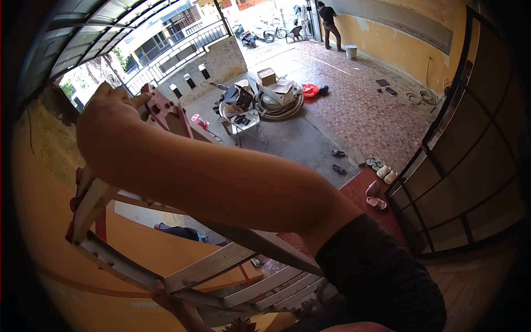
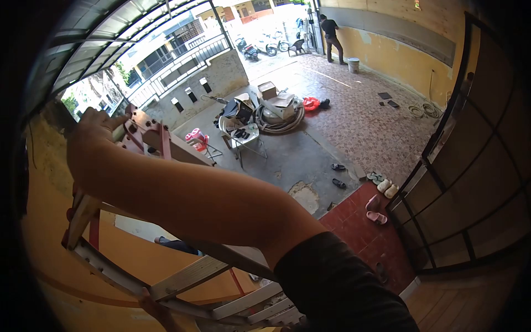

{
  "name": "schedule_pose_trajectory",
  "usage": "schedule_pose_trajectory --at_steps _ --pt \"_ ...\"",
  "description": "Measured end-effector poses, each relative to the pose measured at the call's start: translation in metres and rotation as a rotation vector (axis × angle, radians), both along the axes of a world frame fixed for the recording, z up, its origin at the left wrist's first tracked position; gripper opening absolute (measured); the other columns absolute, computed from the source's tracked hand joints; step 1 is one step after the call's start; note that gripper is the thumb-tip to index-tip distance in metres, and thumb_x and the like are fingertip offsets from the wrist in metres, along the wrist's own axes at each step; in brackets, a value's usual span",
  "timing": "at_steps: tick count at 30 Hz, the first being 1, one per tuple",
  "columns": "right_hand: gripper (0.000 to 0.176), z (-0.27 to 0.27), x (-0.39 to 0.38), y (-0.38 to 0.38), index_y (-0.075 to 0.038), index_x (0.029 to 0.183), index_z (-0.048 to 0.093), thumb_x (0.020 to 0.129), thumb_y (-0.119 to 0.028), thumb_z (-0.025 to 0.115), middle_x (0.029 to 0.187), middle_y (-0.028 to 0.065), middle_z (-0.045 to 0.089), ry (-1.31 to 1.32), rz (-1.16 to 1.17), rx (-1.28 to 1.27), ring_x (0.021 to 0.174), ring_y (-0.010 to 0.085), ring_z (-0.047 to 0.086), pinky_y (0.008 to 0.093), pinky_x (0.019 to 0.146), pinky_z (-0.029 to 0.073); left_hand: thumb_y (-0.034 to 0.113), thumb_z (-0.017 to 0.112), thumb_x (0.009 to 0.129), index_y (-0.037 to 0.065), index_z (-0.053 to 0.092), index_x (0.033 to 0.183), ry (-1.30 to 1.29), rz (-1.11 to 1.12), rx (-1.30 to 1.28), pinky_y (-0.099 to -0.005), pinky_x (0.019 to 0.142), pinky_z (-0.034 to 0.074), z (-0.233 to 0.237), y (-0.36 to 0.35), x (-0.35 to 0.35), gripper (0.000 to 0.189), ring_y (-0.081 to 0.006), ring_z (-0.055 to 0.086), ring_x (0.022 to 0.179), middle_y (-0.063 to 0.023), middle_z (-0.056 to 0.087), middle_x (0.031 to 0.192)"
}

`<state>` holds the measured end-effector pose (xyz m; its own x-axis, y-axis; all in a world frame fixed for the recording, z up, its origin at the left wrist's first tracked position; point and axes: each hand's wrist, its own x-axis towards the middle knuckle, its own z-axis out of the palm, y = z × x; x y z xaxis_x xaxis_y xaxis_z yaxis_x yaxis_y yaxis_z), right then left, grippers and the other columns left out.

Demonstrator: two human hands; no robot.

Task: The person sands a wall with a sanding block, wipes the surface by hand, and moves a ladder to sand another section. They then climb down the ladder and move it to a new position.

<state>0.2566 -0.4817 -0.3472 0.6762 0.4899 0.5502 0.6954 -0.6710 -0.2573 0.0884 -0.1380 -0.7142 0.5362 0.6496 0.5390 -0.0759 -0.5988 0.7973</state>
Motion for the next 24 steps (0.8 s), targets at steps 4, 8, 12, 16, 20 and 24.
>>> schedule_pose_trajectory --at_steps 4,8,12,16,20,24 --pt "0.048 -0.002 -0.003 -0.001 0.011 0.107 0.061 0.077 -0.024 0.075 0.108 0.0260 0.056 -0.113 -0.051 -0.019 0.096 0.0348 0.060 0.0555 0.086 0.050 0.040 0.061 0.087 -0.011 0.051 0.111 0.010 -0.010 -0.448 -0.0408 0.071 0.050 0.045 -0.048 0.001 0.057 -0.0282 0.059 0.084 -0.0176 0.056 0.098" --pt "0.048 -0.010 0.006 0.004 0.010 0.111 0.059 0.079 -0.024 0.073 0.109 0.0262 0.056 -0.154 -0.089 -0.034 0.096 0.0344 0.061 0.0532 0.085 0.051 0.035 0.059 0.083 -0.015 0.048 0.116 -0.009 -0.131 -0.357 -0.0353 0.056 0.051 0.032 -0.027 0.004 0.061 -0.0245 0.061 0.083 -0.0215 0.056 0.103" --pt "0.049 -0.011 0.018 0.010 0.008 0.115 0.057 0.081 -0.025 0.070 0.111 0.0263 0.057 -0.189 -0.120 -0.050 0.097 0.0340 0.061 0.0508 0.084 0.051 0.033 0.058 0.084 -0.016 0.048 0.119 -0.014 -0.056 -0.295 -0.0374 0.066 0.052 0.019 -0.013 0.004 0.061 -0.0253 0.061 0.089 -0.0230 0.056 0.107" --pt "0.049 -0.012 0.037 0.008 0.007 0.119 0.056 0.084 -0.025 0.068 0.112 0.0265 0.058 -0.215 -0.166 -0.064 0.098 0.0337 0.062 0.0485 0.082 0.052 0.030 0.055 0.086 -0.016 0.048 0.120 0.020 0.037 -0.254 -0.0381 0.083 0.048 0.018 -0.011 0.004 0.058 -0.0272 0.059 0.097 -0.0238 0.057 0.112" --pt "0.049 -0.006 0.071 0.008 0.005 0.122 0.054 0.086 -0.026 0.065 0.113 0.0266 0.059 -0.252 -0.230 -0.073 0.098 0.0333 0.062 0.0461 0.081 0.052 0.040 0.056 0.088 -0.017 0.059 0.095 0.025 0.060 0.093 -0.0471 0.065 0.047 0.054 -0.069 -0.004 0.057 -0.0339 0.059 0.075 -0.0271 0.061 0.087" --pt "0.050 0.020 0.119 0.002 0.004 0.126 0.052 0.088 -0.026 0.063 0.114 0.0268 0.059 -0.301 -0.320 -0.053 0.099 0.0329 0.063 0.0438 0.080 0.052 0.031 0.055 0.087 -0.015 0.054 0.114 -0.032 -0.160 -0.046 -0.0382 0.082 0.048 0.037 -0.026 0.008 0.054 -0.0276 0.059 0.093 -0.0235 0.060 0.108"
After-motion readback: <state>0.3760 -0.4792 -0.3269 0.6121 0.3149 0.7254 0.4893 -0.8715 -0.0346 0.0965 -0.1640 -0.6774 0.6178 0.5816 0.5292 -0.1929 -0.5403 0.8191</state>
